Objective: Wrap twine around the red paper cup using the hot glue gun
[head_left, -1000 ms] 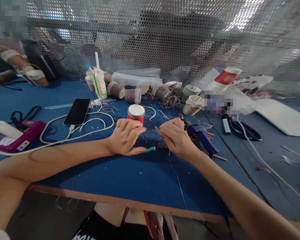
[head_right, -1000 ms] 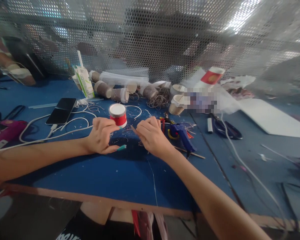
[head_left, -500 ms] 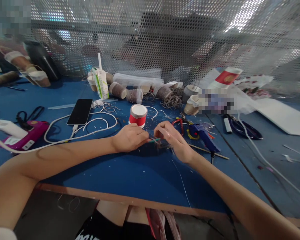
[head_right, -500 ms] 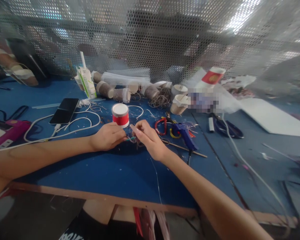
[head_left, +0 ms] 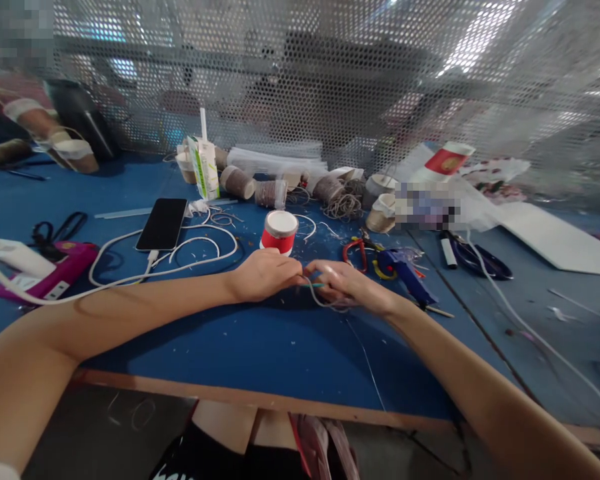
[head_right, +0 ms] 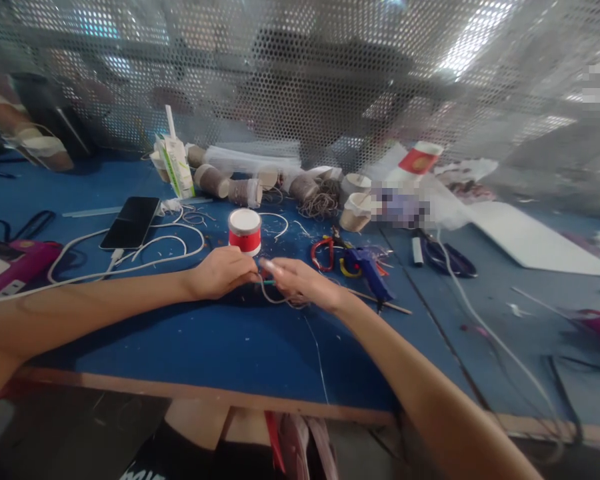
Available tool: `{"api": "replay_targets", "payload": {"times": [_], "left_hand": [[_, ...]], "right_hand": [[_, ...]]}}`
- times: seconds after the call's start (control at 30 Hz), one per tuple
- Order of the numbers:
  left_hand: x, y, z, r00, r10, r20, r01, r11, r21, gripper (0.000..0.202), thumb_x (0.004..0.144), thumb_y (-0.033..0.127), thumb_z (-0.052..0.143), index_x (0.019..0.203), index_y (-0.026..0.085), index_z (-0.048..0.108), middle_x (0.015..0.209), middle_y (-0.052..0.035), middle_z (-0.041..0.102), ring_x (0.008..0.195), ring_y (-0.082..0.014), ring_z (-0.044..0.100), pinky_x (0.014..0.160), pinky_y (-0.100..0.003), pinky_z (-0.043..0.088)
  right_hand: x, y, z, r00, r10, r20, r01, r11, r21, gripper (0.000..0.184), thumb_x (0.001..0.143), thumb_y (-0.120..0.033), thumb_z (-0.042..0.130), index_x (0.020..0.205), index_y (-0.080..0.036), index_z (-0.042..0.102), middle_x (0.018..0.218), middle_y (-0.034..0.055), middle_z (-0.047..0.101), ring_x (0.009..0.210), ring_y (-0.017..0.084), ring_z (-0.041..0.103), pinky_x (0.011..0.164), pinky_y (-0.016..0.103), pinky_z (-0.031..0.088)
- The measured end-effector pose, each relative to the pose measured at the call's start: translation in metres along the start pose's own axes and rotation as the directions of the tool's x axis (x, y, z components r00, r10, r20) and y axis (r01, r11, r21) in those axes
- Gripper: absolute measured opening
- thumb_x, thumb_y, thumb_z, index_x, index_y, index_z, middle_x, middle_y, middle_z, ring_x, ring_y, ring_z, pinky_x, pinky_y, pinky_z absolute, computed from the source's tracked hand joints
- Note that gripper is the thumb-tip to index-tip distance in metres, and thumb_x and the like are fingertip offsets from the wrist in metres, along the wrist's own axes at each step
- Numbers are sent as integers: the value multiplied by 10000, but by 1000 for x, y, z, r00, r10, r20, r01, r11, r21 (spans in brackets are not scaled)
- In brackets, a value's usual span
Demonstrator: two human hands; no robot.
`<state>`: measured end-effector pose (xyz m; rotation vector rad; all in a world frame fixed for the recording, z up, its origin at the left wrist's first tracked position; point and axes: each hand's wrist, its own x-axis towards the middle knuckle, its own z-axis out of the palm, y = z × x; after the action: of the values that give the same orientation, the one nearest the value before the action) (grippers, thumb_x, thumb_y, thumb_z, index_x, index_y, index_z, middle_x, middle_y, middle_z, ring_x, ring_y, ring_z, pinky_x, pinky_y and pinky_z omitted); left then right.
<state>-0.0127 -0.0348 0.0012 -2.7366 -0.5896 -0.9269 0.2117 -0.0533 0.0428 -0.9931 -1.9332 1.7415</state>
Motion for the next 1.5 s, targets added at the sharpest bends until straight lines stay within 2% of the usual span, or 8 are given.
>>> {"api": "replay_targets", "payload": {"times": [0.13, 0.3, 0.8, 0.9, 1.0, 1.03, 1.23, 1.5], "left_hand": [[0, 2, 2, 998, 36, -58, -35, 999, 20, 512, 1100, 379, 242, 818, 180, 621, 633, -9, 647, 568, -126, 566, 601, -256, 422], [1, 4, 7, 997, 57, -56, -53, 996, 65, 447, 1075, 359, 347, 762, 185, 614, 571, 1, 614, 519, -129, 558, 565, -265, 396], [1, 2, -1, 992, 54, -118, -71, 987, -145, 274, 1017, 246, 412, 776, 202, 534, 641, -1, 626, 576, -129, 581, 589, -260, 439], [-3, -4, 1, 924, 95, -370, -153, 980, -129, 118, 934, 310, 545, 1008, 220, 528, 805, -17, 650, 727, -175, 626, 678, -321, 498], [-9, -18, 6, 762, 74, -643, -150, 987, -64, 584, 814, 472, 700, 1282, 267, 416, 1116, -85, 623, 1043, -287, 625, 902, -496, 506], [-11, -24, 8, 759, 10, -651, -75, 995, -72, 666, 795, 506, 720, 1324, 274, 387, 1234, -114, 579, 1163, -322, 582, 981, -542, 473], [-14, -46, 23, 828, -474, -301, 317, 837, -447, 906, 775, 649, 706, 1437, 223, 256, 1532, -218, 312, 1456, -418, 348, 1149, -640, 352], [-3, -39, 18, 867, -498, 7, 326, 557, -764, 766, 711, 378, 829, 1336, 253, 404, 1425, -139, 466, 1291, -309, 546, 1088, -534, 472]], "right_hand": [[0, 0, 7, 975, -139, -171, 104, 974, -199, 649, 856, -841, 449, 970, -209, 540, 635, -75, 407, 503, 93, 303, 460, 267, 245], [2, -2, 18, 952, -225, -206, 94, 858, -505, 570, 791, -766, 648, 786, -204, 552, 734, -2, 545, 660, 141, 479, 601, 293, 388], [3, 2, 4, 930, -233, -283, 191, 967, -168, 580, 797, -748, 672, 605, -208, 585, 622, 25, 697, 571, 142, 609, 606, 285, 501], [3, 3, 3, 905, -245, -348, 219, 969, -113, 530, 752, -712, 746, 629, -209, 633, 649, 23, 708, 600, 154, 646, 627, 300, 546], [4, 4, 3, 861, -276, -428, 280, 958, -54, 485, 746, -673, 778, 656, -213, 657, 646, 13, 704, 583, 144, 649, 596, 290, 562], [4, 4, 2, 849, -289, -443, 301, 953, -43, 471, 756, -660, 779, 664, -213, 660, 647, 10, 705, 565, 135, 643, 578, 281, 560], [3, 5, 2, 836, -313, -451, 329, 943, -45, 431, 815, -625, 745, 709, -216, 662, 696, 7, 732, 524, 112, 639, 520, 261, 551], [7, 10, 0, 827, -354, -436, 345, 933, -105, 440, 837, -628, 722, 708, -214, 647, 644, -5, 699, 500, 102, 598, 508, 259, 518]]}}
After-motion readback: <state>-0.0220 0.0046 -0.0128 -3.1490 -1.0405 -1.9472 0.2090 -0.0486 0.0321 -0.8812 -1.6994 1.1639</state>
